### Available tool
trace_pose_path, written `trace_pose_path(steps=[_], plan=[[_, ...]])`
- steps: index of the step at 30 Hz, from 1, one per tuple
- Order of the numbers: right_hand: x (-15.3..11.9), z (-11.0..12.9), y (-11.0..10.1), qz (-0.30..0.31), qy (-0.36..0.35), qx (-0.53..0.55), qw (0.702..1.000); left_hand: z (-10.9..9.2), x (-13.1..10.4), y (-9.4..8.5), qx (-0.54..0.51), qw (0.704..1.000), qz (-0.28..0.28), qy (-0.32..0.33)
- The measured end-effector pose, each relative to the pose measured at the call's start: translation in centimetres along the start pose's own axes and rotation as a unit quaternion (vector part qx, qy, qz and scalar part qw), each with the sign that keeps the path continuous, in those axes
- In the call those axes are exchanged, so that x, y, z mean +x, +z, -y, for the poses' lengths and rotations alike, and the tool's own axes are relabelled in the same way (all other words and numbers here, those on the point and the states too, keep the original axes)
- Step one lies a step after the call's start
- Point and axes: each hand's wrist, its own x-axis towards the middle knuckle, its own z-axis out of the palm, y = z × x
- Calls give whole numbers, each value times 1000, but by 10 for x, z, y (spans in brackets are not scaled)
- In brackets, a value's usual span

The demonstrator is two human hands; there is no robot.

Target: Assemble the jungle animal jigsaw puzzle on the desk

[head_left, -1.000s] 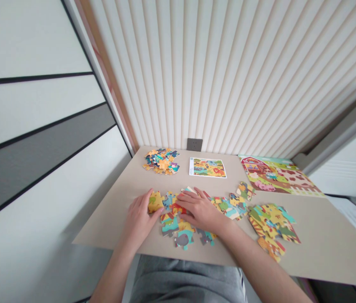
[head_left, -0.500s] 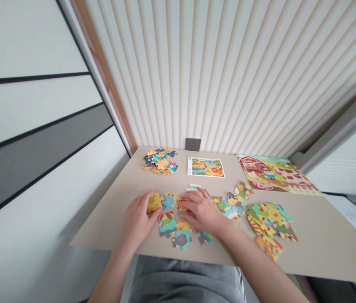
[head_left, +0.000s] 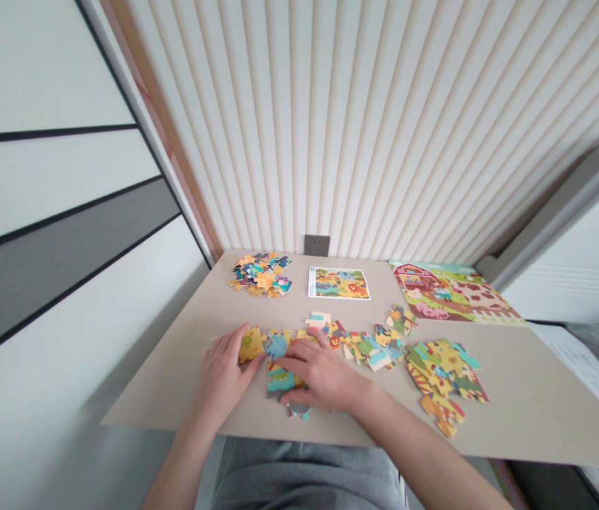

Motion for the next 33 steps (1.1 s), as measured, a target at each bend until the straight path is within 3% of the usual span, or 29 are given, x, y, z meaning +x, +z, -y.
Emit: trace_pose_path(steps=[6,16,22,27,33], plan=[[-6,-8,-10,-39,30,-51,997,-2,0,0,-14,1000,-6,-5],[-31,-41,-38,-132,196,-143,961,-10,-1,-9,-78,997,13,26],[-26,-34,-33,-109,213,-160,958,-20,-3,-16,-92,986,80,110],[-24,-30,-33,-72,217,-134,964,-22,-2,-19,-80,985,102,115],[-26,-37,-30,-80,217,-99,968,-24,-1,-22,-72,985,107,116]])
